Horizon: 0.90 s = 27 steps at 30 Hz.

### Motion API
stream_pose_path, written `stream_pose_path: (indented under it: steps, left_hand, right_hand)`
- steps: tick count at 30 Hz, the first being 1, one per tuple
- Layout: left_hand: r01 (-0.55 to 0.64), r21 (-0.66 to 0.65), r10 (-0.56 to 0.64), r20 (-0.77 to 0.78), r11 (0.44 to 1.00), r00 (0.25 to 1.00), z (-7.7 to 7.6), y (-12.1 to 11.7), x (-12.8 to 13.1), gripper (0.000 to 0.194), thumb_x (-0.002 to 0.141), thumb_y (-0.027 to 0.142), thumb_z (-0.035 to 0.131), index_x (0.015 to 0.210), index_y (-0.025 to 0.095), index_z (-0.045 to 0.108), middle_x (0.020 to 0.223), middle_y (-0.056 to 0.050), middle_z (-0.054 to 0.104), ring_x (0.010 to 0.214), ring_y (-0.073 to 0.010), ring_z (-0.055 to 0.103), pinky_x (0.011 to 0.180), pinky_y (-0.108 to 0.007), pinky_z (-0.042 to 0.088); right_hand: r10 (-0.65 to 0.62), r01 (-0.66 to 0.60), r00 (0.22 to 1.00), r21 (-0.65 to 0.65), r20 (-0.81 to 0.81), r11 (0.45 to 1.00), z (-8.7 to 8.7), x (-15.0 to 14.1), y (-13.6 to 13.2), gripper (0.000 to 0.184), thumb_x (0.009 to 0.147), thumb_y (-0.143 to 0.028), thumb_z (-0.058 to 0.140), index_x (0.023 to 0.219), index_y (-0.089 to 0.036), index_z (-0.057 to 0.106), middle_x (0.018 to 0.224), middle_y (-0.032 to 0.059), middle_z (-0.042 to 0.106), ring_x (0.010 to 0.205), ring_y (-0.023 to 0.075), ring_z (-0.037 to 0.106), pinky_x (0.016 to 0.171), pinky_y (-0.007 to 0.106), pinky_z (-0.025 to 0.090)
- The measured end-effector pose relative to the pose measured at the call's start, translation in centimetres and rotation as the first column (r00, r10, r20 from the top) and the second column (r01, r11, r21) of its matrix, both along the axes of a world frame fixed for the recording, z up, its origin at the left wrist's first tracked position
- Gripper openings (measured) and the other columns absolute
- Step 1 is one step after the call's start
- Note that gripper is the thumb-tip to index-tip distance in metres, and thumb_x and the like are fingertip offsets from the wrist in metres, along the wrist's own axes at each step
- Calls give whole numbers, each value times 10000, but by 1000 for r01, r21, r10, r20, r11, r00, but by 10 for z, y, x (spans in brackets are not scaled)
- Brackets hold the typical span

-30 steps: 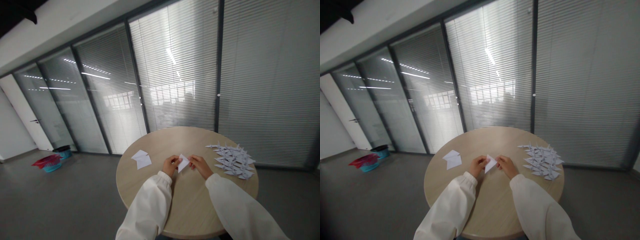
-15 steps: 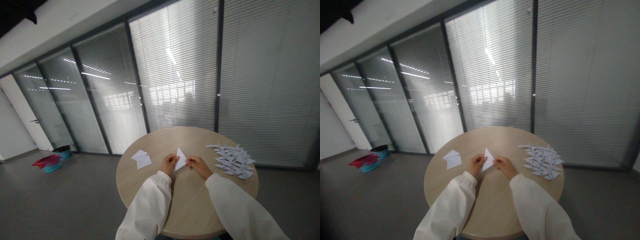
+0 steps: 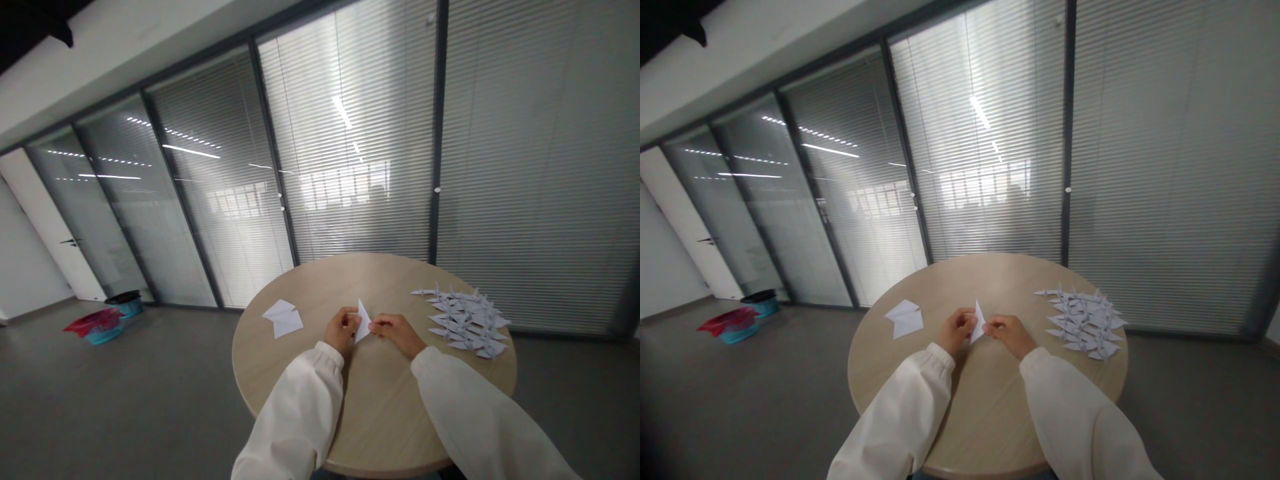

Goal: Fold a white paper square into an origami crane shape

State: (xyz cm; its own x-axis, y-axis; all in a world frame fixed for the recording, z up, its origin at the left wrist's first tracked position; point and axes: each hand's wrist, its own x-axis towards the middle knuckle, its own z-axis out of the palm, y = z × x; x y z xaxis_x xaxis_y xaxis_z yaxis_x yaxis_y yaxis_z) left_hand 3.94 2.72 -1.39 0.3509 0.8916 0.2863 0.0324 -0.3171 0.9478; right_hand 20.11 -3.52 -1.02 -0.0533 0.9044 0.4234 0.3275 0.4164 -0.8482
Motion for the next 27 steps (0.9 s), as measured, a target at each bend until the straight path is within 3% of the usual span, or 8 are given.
stream_pose_path:
  steps: [8, 12, 27]
  left_hand:
    - [133, -130, -135, -7, 983, 991, 6, -11, 4, 524, 661, 561, 540, 941, 120, 567, 835, -79, 597, 700, -137, 554, 609, -257, 440]
    - [187, -145, -191, -18, 972, 981, 6, -12, 5, 552, 634, 551, 582, 987, 127, 558, 896, -102, 611, 727, -147, 562, 627, -255, 432]
    - [269, -269, -251, 100, 925, 963, 11, -14, 3, 535, 627, 514, 618, 1028, 163, 568, 953, -96, 621, 791, -185, 582, 710, -332, 454]
  right_hand:
    - [6, -6, 1000, -12, 1, 1000, -2, -1, 1, 265, 679, -397, 596, 674, -141, 668, 625, 7, 624, 593, 130, 529, 564, 221, 378]
    - [22, -22, 1000, -28, 0, 999, -5, -2, 3, 243, 651, -380, 630, 658, -140, 670, 628, 13, 637, 590, 131, 538, 566, 222, 384]
    - [64, -67, 994, -23, -93, 998, 7, -4, -5, 244, 671, -380, 607, 629, -149, 673, 645, 24, 659, 635, 154, 580, 650, 259, 421]
